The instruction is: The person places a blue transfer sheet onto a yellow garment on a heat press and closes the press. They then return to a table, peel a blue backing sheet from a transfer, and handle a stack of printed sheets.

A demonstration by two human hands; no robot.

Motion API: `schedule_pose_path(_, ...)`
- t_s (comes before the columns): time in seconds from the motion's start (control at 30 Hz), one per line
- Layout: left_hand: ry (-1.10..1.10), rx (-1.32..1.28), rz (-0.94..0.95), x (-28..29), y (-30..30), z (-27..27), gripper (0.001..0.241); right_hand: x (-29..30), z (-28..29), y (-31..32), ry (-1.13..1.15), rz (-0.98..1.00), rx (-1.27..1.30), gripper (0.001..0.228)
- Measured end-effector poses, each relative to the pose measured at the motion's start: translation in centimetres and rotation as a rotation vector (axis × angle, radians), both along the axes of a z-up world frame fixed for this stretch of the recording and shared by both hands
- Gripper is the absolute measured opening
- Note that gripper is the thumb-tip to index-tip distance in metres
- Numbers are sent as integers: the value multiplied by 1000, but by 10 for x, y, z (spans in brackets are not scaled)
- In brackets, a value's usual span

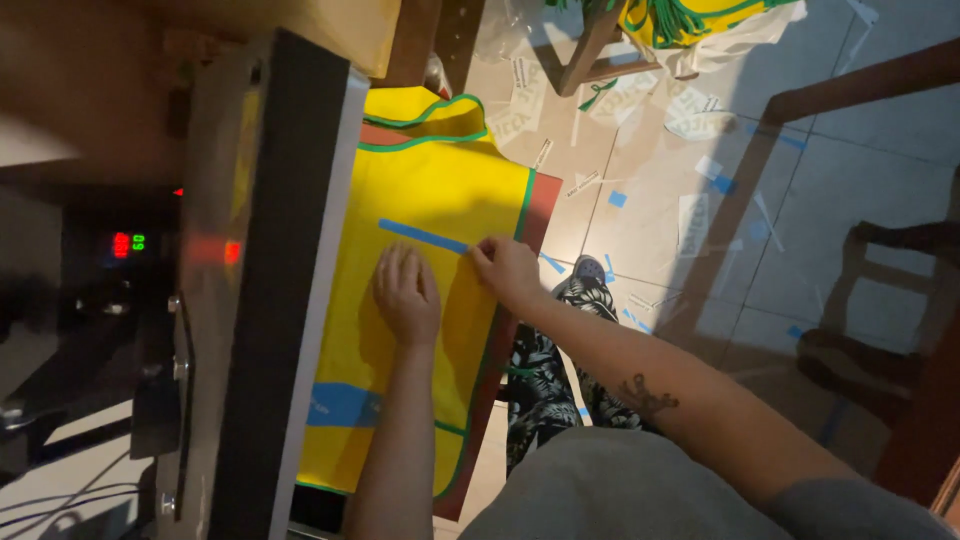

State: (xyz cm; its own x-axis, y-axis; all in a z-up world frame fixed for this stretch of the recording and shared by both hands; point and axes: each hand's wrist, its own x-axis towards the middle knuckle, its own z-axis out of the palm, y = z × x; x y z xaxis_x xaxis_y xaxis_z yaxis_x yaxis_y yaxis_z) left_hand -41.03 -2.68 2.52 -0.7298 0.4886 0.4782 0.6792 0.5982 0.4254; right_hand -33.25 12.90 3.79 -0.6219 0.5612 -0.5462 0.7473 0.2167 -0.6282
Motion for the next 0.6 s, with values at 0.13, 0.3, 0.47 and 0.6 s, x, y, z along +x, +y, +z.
schedule_pose_path(0.13, 59, -121, -32, 5, -2, -18, 27, -1, -7, 0, -22, -16, 7, 32)
schedule_pose_path(0.3, -62, -245, -49, 8, 0, -12, 37, -2, -3, 1, -38, -21, -8, 33)
schedule_pose_path(0.47, -103, -257, -55, 8, -5, -28, 40, -1, 2, 0, 3, -73, -56, 33)
schedule_pose_path(0.6, -70, -279, -60, 7, -8, -38, 42, 13, 30, 0, 82, 18, 63, 34)
